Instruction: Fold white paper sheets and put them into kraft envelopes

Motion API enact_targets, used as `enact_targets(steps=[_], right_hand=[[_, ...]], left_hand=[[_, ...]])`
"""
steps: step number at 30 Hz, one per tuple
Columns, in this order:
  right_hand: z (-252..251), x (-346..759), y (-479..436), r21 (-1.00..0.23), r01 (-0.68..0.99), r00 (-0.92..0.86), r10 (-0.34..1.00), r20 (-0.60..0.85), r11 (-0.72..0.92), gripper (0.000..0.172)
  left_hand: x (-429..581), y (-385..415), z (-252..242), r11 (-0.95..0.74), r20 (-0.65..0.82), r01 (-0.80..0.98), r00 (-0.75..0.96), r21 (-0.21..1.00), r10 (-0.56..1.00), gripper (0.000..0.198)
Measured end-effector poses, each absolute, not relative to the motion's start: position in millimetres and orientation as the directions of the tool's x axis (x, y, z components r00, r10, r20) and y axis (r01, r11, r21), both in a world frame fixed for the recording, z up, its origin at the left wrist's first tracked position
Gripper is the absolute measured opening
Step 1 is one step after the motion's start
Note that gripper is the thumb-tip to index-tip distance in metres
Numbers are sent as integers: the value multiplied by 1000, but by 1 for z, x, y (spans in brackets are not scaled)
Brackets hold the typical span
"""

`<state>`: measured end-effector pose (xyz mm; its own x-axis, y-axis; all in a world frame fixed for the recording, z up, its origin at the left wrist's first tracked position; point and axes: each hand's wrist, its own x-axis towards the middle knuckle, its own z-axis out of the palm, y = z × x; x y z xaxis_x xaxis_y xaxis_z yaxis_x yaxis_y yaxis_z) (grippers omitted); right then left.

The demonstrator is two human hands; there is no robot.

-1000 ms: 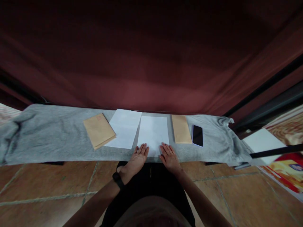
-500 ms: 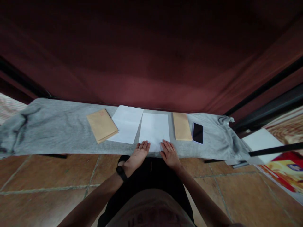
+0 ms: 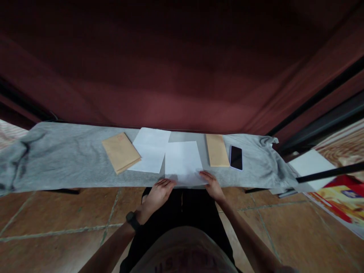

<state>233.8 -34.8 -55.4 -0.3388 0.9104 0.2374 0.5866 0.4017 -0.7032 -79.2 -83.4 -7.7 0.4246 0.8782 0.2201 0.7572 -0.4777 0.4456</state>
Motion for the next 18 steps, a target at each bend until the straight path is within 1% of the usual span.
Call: enact_targets(steps=[3, 6, 8, 10, 13, 15, 16, 18], right_hand=[[-52, 237, -37, -762, 537, -311, 925, 220, 362, 49], [-52, 234, -38, -790, 504, -284, 931, 229, 348, 40], [-52, 232, -37, -790, 497, -281, 928, 245, 359, 41], [-51, 229, -34, -775, 507, -297, 920, 254, 378, 43], [-43, 226, -30, -747, 533, -334, 910, 244, 397, 40], [-36, 226, -28, -752, 535, -344, 912, 223, 385, 35], [-33, 226, -27, -759, 537, -330, 920, 212, 368, 32], [-31, 226, -25, -774, 548, -264, 944, 198, 316, 28]], left_hand=[[-91, -84, -19, -381, 256, 701, 281, 603, 925, 25], [-101, -77, -30, -265, 248, 661, 122, 702, 961, 36], [-104, -70, -34, -226, 229, 653, 81, 723, 970, 39], [-105, -63, -34, -221, 215, 655, 91, 722, 972, 39], [-103, -56, -29, -224, 212, 671, 101, 706, 972, 30], [-101, -54, -27, -173, 193, 679, 47, 714, 980, 21], [-101, -54, -26, -134, 175, 674, 7, 727, 985, 20], [-100, -52, -26, -64, 138, 642, -65, 764, 988, 23]])
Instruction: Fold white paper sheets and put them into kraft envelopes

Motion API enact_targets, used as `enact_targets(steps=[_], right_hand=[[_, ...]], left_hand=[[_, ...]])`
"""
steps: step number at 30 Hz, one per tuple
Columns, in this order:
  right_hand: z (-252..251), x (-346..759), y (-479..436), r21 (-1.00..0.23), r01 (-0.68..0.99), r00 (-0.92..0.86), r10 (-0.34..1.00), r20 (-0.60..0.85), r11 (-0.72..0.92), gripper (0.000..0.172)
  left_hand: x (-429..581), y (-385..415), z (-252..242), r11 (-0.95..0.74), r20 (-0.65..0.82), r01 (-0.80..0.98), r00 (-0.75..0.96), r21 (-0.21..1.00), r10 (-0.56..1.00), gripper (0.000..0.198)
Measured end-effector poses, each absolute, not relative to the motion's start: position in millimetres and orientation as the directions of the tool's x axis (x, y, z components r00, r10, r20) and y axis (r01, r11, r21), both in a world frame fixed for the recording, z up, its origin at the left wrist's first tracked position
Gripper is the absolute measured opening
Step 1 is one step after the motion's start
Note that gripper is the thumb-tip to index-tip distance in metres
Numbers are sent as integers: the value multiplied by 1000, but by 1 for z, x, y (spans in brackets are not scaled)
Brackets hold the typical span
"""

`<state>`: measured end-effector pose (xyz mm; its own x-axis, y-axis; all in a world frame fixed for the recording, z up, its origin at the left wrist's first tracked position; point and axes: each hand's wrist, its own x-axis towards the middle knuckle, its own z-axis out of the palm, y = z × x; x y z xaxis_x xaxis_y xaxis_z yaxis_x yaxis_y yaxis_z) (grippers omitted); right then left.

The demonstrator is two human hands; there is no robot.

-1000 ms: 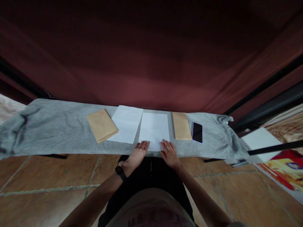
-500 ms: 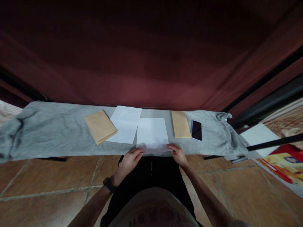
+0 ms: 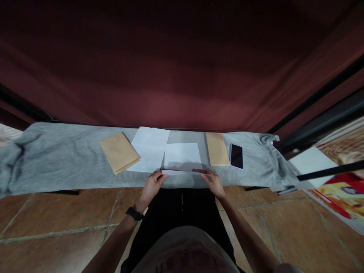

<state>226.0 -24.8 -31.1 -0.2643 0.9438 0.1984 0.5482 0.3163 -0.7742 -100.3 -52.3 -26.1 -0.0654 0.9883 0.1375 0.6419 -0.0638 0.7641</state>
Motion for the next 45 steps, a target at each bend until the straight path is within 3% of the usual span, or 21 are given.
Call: enact_targets(steps=[9, 17, 23, 30, 38, 45], right_hand=[[-46, 213, -1, -765, 610, -95, 978, 187, 206, 24], [-42, 205, 12, -702, 701, -30, 988, 154, 131, 29], [-43, 212, 7, -681, 723, -26, 989, 147, 120, 34], [-51, 206, 5, -653, 754, 32, 989, 143, 70, 27], [-60, 197, 2, -556, 826, 46, 973, 228, 91, 39], [-64, 197, -1, -468, 865, -17, 944, 330, 179, 39]], left_hand=[[-91, -24, -23, -19, 135, 463, -218, 886, 967, 30], [-86, -1, -27, 62, 15, 287, -259, 956, 966, 31], [-85, -3, -40, 51, 19, 310, -219, 949, 976, 24], [-81, 0, -44, 89, 36, 446, -266, 890, 963, 35], [-77, -1, -37, 106, 60, 593, -254, 798, 965, 45], [-72, -3, -34, 132, 56, 694, -242, 708, 969, 51]])
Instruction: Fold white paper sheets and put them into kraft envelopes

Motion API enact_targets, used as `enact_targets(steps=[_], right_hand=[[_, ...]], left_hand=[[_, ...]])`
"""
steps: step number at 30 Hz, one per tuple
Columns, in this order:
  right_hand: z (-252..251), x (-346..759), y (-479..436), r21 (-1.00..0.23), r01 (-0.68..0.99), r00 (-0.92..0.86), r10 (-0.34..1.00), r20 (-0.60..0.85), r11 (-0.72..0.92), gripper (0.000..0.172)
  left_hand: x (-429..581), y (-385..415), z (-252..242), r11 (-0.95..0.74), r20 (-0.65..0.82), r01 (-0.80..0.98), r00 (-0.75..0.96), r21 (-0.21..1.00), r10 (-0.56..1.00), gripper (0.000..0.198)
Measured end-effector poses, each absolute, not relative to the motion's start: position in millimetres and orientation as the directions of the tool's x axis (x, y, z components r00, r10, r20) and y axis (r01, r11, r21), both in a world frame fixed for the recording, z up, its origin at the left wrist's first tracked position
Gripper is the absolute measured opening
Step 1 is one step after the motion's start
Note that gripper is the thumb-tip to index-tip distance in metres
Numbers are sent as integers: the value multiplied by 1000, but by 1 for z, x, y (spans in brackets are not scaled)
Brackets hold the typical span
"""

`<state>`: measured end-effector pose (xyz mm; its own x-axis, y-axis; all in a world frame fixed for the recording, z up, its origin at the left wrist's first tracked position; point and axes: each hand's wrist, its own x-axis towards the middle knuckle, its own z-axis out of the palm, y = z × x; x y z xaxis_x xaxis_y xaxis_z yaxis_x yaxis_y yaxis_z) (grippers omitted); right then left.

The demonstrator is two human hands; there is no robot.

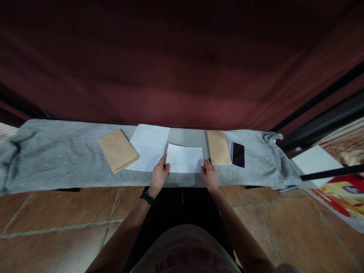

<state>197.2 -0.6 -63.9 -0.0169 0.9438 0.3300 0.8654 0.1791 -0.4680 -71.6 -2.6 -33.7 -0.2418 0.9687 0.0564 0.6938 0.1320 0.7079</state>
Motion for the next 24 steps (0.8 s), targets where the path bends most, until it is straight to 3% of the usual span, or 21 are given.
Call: enact_targets(steps=[5, 10, 18, 24], right_hand=[[-65, 197, -1, -408, 893, -49, 940, 337, 192, 37], [-63, 196, -3, -381, 906, -66, 950, 305, 185, 36], [-68, 198, -6, -372, 906, -66, 937, 344, 201, 36], [-73, 199, -6, -321, 924, -73, 920, 385, 208, 32]], left_hand=[[-63, -10, -29, 81, 122, 872, -159, 483, 980, 53], [-60, -15, -28, 14, 96, 953, -45, 303, 994, 49], [-61, -19, -31, -103, 100, 977, 86, 186, 991, 52], [-58, -25, -32, -154, 130, 974, 134, 166, 983, 54]])
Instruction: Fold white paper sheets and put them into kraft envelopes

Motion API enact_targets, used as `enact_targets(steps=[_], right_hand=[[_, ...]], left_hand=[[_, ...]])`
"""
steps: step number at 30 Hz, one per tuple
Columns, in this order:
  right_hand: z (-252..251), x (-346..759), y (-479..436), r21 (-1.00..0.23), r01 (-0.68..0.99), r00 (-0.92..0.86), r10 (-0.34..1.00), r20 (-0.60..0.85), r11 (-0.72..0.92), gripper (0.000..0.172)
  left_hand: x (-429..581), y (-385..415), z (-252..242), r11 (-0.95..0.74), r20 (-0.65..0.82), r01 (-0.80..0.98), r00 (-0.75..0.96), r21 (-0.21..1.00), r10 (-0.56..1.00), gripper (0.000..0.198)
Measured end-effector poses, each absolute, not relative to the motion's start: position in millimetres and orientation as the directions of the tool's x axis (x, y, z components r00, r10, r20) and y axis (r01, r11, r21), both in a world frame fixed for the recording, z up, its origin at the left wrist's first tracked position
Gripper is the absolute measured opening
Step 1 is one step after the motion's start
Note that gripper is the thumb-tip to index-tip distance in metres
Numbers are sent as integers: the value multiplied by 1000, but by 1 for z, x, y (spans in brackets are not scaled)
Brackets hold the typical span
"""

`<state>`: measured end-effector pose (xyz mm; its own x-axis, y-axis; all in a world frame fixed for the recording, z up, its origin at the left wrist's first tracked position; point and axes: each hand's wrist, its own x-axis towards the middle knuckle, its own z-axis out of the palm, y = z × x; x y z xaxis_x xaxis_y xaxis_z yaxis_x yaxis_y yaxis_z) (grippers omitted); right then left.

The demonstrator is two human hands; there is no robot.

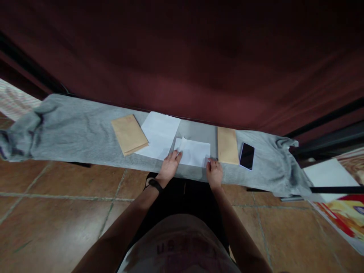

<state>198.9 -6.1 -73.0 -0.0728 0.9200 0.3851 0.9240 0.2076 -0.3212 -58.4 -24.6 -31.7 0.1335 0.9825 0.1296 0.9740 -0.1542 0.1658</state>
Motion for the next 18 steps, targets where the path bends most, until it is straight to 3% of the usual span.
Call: enact_targets(steps=[9, 15, 18], right_hand=[[-73, 198, -7, -316, 925, -77, 917, 392, 213, 32], [-70, 198, -4, -353, 915, -46, 919, 391, 195, 32], [-69, 196, -2, -371, 910, -27, 917, 399, 188, 30]], left_hand=[[-56, -27, -33, -218, 178, 933, 172, 285, 969, 58], [-60, -25, -39, -225, 224, 937, 166, 269, 960, 53], [-63, -22, -44, -212, 260, 920, 127, 329, 957, 50]])
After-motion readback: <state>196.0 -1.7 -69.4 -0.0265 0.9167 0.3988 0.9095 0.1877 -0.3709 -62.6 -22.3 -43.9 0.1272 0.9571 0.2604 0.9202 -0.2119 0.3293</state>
